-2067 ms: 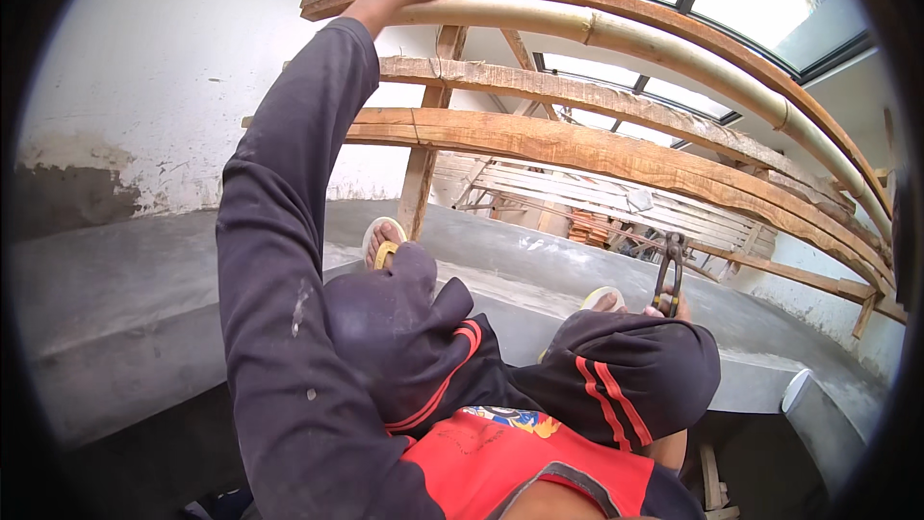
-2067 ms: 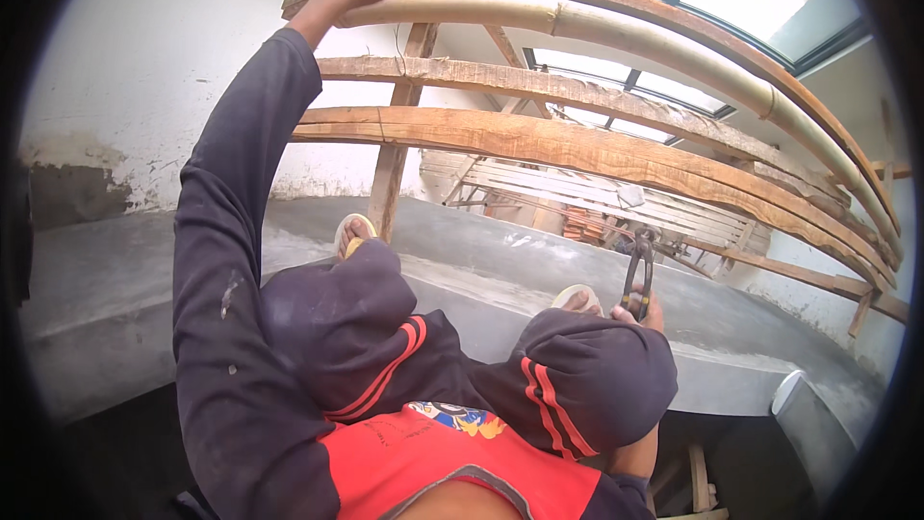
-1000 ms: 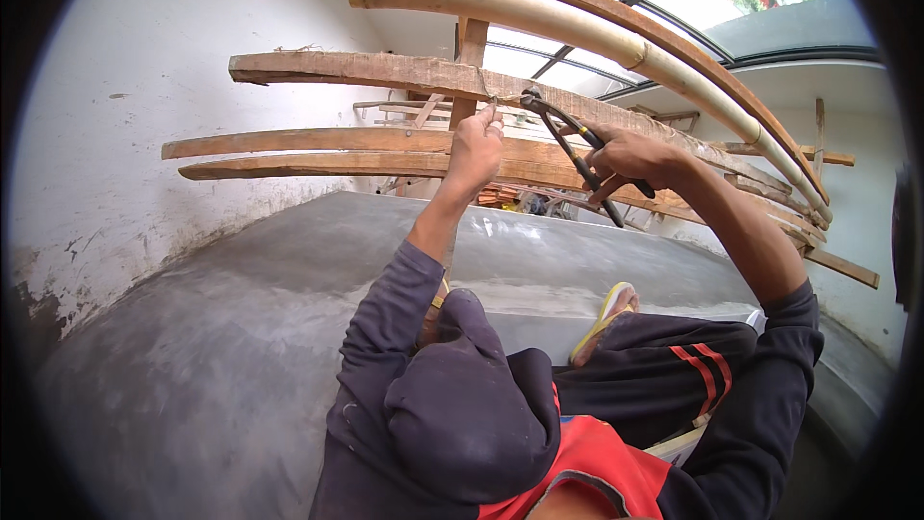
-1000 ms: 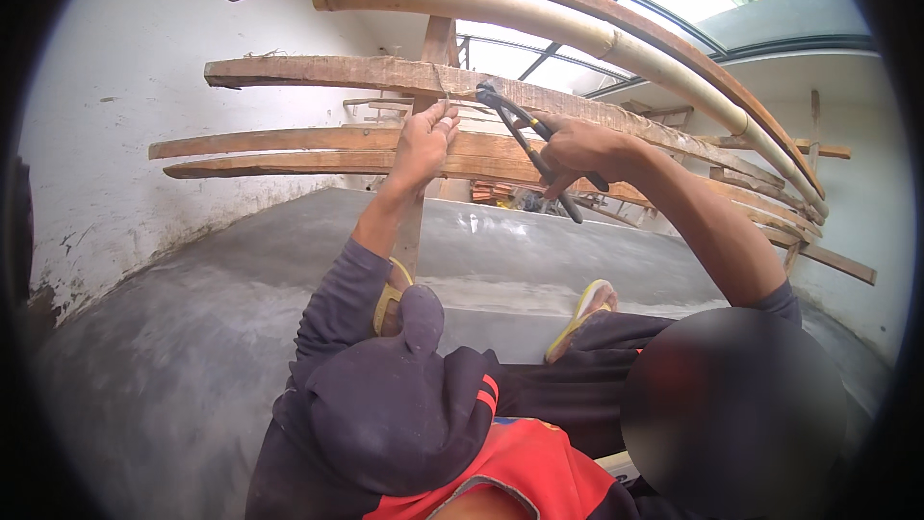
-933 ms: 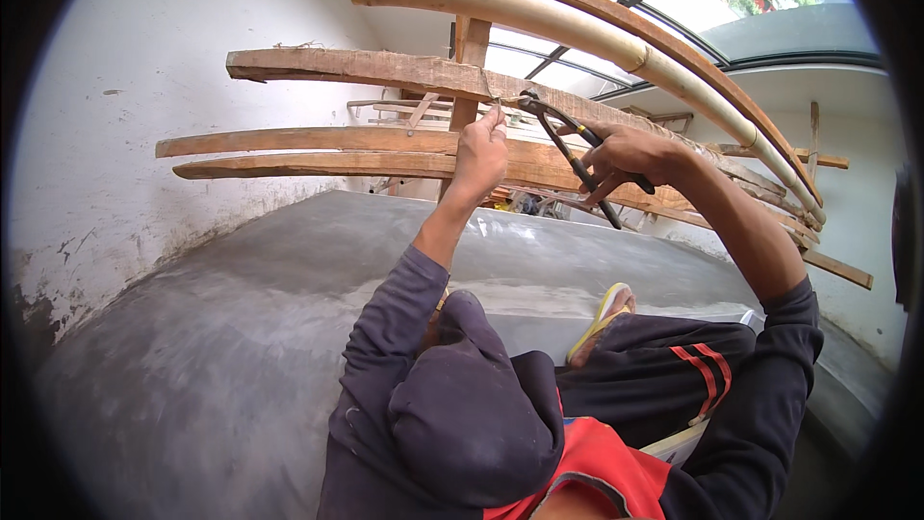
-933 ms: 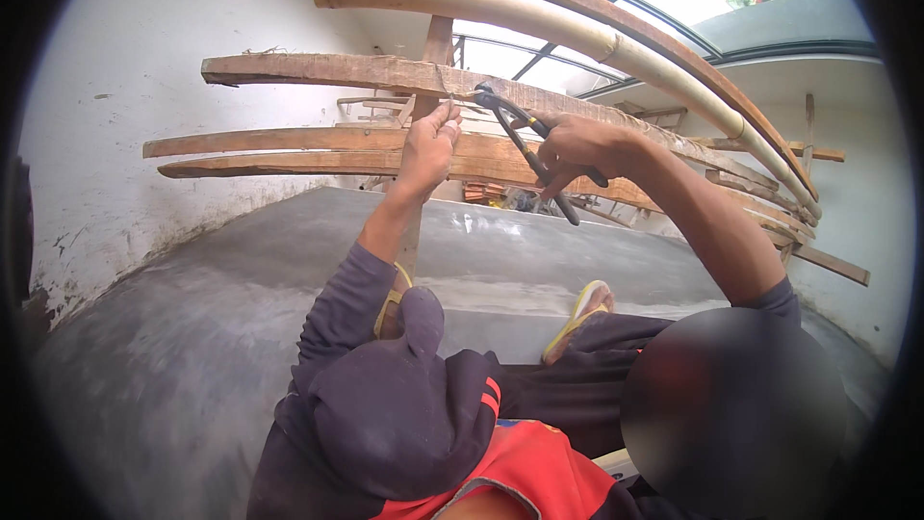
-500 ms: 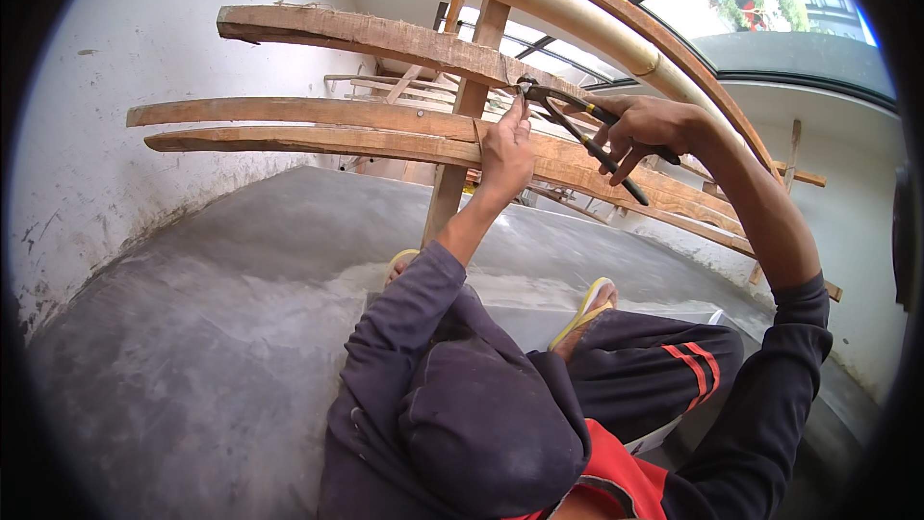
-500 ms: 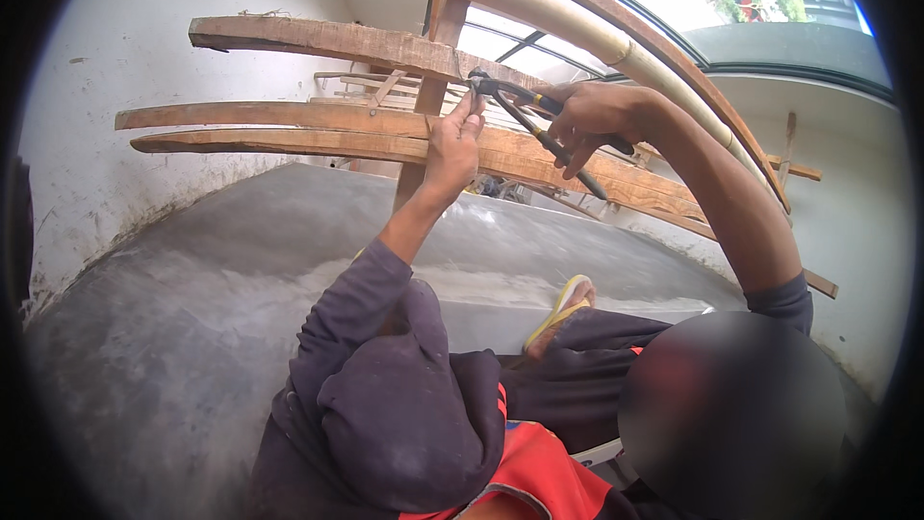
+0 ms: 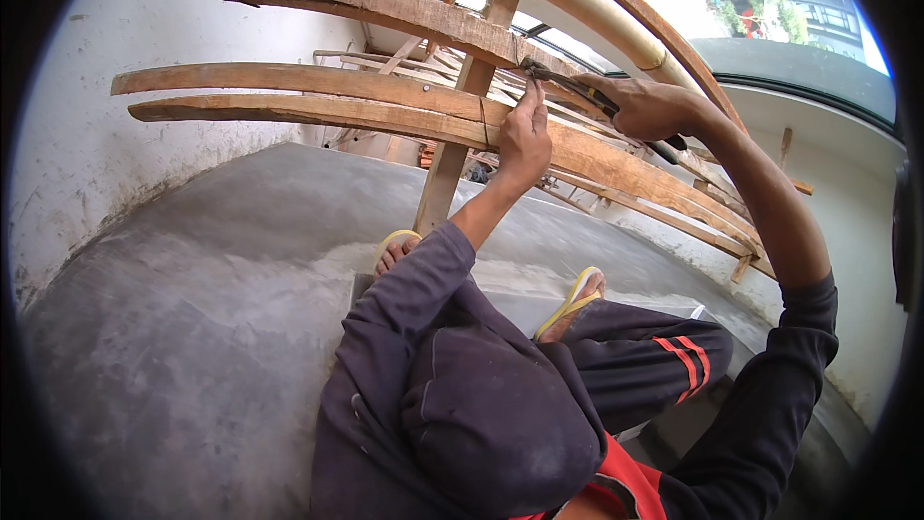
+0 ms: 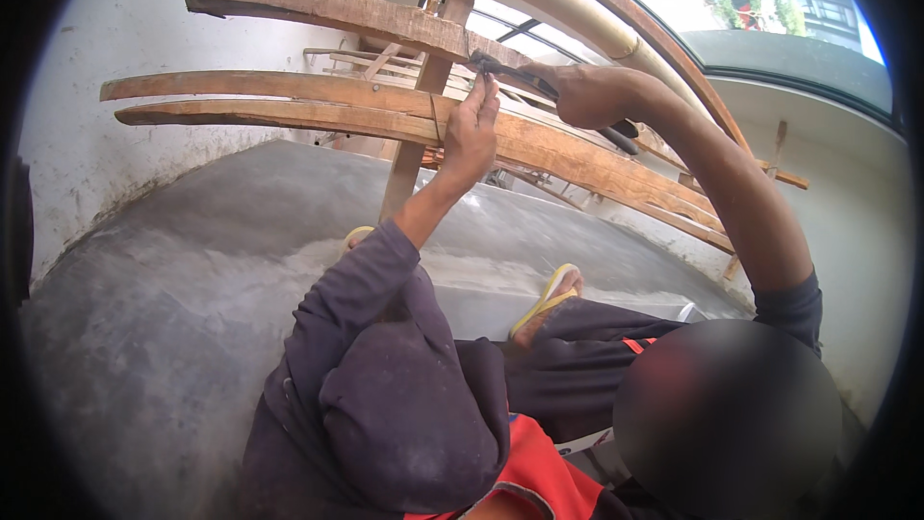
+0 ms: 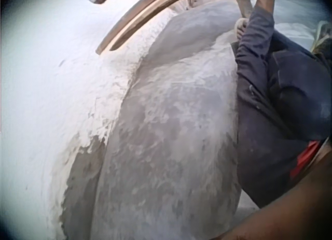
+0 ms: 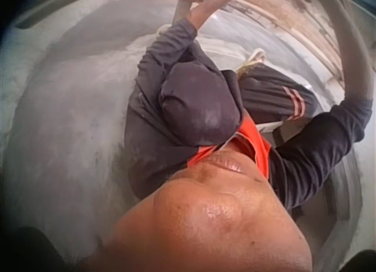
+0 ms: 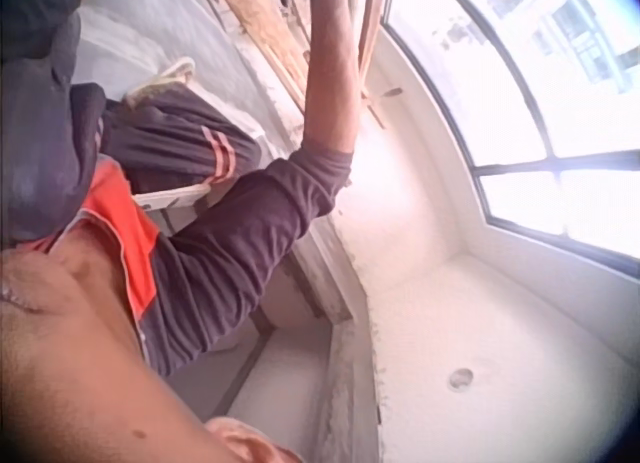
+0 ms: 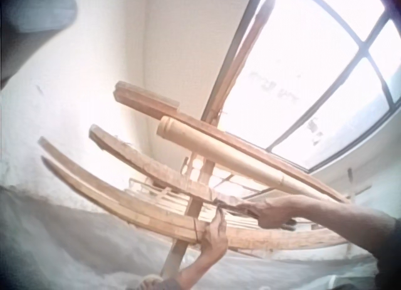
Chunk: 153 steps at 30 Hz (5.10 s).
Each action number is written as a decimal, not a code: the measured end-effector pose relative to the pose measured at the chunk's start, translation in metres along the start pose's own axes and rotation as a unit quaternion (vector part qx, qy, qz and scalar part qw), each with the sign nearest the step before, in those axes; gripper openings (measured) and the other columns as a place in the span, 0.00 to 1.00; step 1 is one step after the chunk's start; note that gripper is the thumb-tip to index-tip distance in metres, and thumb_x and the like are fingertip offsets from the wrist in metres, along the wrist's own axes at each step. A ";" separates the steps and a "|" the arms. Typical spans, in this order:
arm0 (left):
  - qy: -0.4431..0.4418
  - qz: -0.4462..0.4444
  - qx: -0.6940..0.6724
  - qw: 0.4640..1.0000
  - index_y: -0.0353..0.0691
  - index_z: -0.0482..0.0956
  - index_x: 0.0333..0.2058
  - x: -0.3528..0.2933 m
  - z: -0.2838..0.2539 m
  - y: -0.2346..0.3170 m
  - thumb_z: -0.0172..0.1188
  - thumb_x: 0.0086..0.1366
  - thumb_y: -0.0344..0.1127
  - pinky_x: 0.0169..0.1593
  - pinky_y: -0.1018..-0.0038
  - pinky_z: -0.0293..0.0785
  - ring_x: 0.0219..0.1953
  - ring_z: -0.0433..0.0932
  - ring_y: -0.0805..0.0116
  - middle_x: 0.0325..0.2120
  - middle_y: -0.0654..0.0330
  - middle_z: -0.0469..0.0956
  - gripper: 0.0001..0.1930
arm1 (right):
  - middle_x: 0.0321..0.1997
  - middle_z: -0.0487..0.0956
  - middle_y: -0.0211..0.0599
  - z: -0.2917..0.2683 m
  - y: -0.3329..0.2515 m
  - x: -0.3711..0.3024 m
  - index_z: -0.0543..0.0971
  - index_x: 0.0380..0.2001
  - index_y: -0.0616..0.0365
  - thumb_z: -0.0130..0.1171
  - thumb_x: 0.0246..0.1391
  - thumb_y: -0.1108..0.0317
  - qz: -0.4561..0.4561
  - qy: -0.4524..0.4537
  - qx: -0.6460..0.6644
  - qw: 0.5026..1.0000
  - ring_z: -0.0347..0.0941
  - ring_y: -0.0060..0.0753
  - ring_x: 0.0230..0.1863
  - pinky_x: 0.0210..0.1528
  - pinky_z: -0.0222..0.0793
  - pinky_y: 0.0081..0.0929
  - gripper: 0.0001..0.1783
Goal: The person uses pliers to tighten nails on a curved wooden frame. They then adjust the position of the wooden pieces and secure them with wire, wrapping it around the joints.
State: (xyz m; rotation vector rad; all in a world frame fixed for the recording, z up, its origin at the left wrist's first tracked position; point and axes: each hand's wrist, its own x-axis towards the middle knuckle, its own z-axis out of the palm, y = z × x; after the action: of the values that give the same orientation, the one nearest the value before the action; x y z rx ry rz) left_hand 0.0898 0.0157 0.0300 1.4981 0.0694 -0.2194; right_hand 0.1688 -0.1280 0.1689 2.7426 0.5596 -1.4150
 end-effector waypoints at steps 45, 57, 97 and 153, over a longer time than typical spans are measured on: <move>0.046 -0.391 -0.708 0.586 0.47 0.70 0.21 0.045 0.049 0.048 0.59 0.62 0.52 0.40 0.67 0.75 0.26 0.74 0.66 0.17 0.66 0.72 0.19 | 0.29 0.78 0.59 0.024 -0.064 -0.038 0.69 0.43 0.78 0.54 0.40 0.74 0.185 0.122 -0.148 0.964 0.80 0.51 0.30 0.32 0.77 0.37 0.24; -0.031 -0.330 -0.610 0.719 0.43 0.72 0.32 0.045 0.075 0.022 0.54 0.66 0.53 0.44 0.71 0.74 0.32 0.77 0.68 0.27 0.60 0.78 0.18 | 0.25 0.78 0.55 0.038 0.004 -0.026 0.69 0.48 0.67 0.52 0.40 0.77 0.142 0.169 -0.181 0.959 0.79 0.53 0.27 0.32 0.76 0.43 0.25; 0.029 -0.357 -0.681 0.639 0.49 0.63 0.17 0.054 0.049 0.034 0.58 0.63 0.47 0.32 0.72 0.75 0.19 0.70 0.71 0.11 0.69 0.65 0.20 | 0.28 0.79 0.49 0.047 -0.046 -0.036 0.72 0.33 0.65 0.56 0.46 0.71 0.201 0.220 -0.200 0.933 0.80 0.47 0.32 0.28 0.78 0.34 0.10; -0.155 -0.377 -0.352 0.843 0.30 0.75 0.37 0.053 0.049 0.013 0.54 0.64 0.41 0.37 0.65 0.84 0.28 0.82 0.56 0.32 0.50 0.78 0.16 | 0.31 0.79 0.53 0.075 0.037 -0.006 0.73 0.36 0.62 0.50 0.44 0.75 0.152 0.262 -0.078 0.950 0.77 0.56 0.35 0.40 0.72 0.47 0.12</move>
State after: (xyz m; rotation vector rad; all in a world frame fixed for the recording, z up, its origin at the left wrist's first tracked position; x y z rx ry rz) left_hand 0.1398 -0.0381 0.0372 0.6175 0.4370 -0.9628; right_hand 0.1180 -0.1774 0.1235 2.8976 0.2155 -0.5489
